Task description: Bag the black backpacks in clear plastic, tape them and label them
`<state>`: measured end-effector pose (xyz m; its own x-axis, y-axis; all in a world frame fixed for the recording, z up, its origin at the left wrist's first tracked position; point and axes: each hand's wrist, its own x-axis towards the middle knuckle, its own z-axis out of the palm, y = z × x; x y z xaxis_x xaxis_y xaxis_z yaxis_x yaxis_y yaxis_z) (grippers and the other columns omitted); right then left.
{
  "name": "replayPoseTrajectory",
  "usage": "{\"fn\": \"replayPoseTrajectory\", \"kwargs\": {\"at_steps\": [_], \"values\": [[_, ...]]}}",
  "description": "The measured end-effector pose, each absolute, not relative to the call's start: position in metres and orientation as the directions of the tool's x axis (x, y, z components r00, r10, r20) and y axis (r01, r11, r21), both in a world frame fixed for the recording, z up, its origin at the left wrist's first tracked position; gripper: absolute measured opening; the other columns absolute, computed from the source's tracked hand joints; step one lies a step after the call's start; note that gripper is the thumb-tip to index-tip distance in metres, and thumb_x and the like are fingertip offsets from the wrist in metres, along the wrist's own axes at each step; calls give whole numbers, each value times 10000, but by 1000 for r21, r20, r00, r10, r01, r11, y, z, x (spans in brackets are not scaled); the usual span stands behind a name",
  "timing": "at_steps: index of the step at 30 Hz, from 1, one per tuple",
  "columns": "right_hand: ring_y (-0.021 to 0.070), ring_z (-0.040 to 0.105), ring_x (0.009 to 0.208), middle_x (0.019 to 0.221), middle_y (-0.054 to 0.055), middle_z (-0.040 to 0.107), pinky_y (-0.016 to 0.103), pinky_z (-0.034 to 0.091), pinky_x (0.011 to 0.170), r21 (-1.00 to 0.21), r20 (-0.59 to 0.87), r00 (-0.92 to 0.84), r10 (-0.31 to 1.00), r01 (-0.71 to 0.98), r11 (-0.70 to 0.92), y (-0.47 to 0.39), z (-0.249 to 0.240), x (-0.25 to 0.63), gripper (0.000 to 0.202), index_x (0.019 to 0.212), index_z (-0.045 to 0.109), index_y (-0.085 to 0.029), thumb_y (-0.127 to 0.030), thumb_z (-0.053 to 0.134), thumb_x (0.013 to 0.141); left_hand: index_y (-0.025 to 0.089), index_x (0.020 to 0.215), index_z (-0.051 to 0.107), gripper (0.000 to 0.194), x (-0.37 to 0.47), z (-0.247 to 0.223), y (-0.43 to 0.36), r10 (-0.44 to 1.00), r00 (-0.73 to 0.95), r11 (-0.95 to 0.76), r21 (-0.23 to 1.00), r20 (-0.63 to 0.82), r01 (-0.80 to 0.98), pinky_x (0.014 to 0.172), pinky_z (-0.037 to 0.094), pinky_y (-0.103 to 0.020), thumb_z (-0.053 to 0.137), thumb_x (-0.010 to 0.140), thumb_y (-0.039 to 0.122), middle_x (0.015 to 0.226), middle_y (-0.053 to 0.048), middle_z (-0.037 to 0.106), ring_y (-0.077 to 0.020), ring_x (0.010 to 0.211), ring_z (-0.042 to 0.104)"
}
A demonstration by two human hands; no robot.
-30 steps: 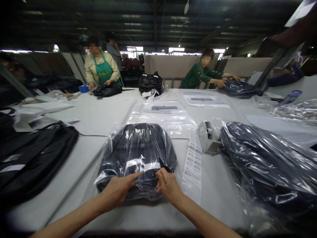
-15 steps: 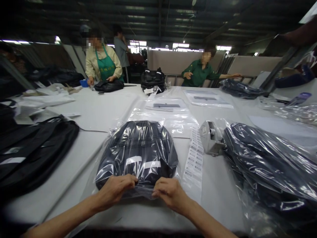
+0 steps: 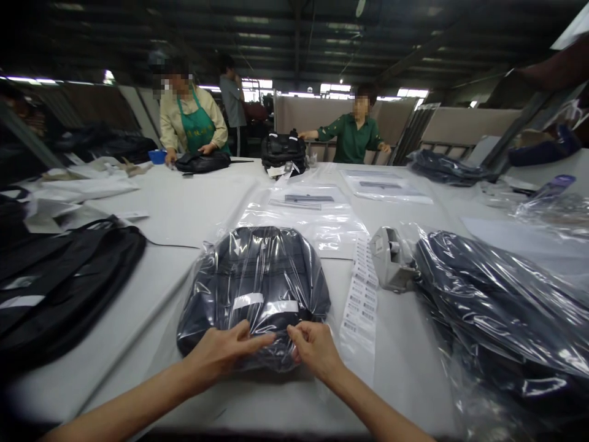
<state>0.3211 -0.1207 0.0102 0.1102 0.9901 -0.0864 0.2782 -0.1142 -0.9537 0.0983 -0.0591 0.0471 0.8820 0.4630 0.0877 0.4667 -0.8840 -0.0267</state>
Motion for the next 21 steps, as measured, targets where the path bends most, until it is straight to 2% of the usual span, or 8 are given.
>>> {"fn": "replayPoseTrajectory", "kwargs": {"at_steps": [3,8,11,14,15,18,19,21], "values": [[173,595,424,451,22,610,251,447,431,-903,-78,154,985,408,-136,-112,16,320,396,555,567,-186,-500,518,792,501,1376,137,765,106,47,-60,456,889,-873,-213,-39,438,447,385,-209,458,810,99,879,-17,512,-128,488,547],[155,578,470,453,15,594,247,435,492,-765,28,115,993,642,-52,-113,36,366,463,482,581,-180,-486,497,820,457,1400,91,770,112,48,-60,501,856,-853,-244,-132,462,497,441,-262,382,813,54,861,-28,514,-158,524,563],[208,639,770,827,69,688,301,508,709,-728,181,-5,984,672,137,-144,38,400,439,863,672,-166,-569,511,795,461,1400,77,798,111,50,-58,505,849,-854,-237,-156,464,490,424,-249,345,800,9,870,-29,518,-155,530,562],[341,488,1141,1234,162,540,473,382,992,-536,380,-167,910,762,363,-175,20,408,930,1248,516,-154,-658,733,498,466,1400,72,825,110,51,-57,492,857,-863,-211,-151,459,488,402,-239,364,785,-1,884,-32,515,-148,535,552],[362,448,1181,1271,171,509,510,337,1020,-478,439,-177,881,784,396,-180,13,405,921,1252,517,-163,-627,757,494,468,1399,73,828,109,51,-57,490,859,-865,-197,-146,460,491,397,-236,375,785,2,884,-29,511,-141,535,546],[276,560,1047,1081,114,628,431,430,929,-547,525,-61,849,739,392,-177,3,395,266,962,667,-208,-408,617,793,475,1397,72,839,109,51,-57,493,858,-866,-176,-140,469,504,390,-231,392,782,2,878,-19,501,-121,533,531],[231,604,938,958,85,662,368,472,852,-627,497,-9,868,688,366,-172,5,393,181,852,676,-211,-341,549,850,476,1397,66,845,109,51,-56,495,857,-865,-179,-143,469,505,387,-230,392,781,-1,876,-15,499,-117,530,528],[173,621,705,722,37,656,281,496,677,-787,360,85,929,563,253,-159,10,394,243,736,664,-204,-328,506,873,473,1399,49,862,109,50,-56,498,853,-862,-194,-156,468,488,370,-226,392,770,-6,872,-11,498,-115,518,525]]}}
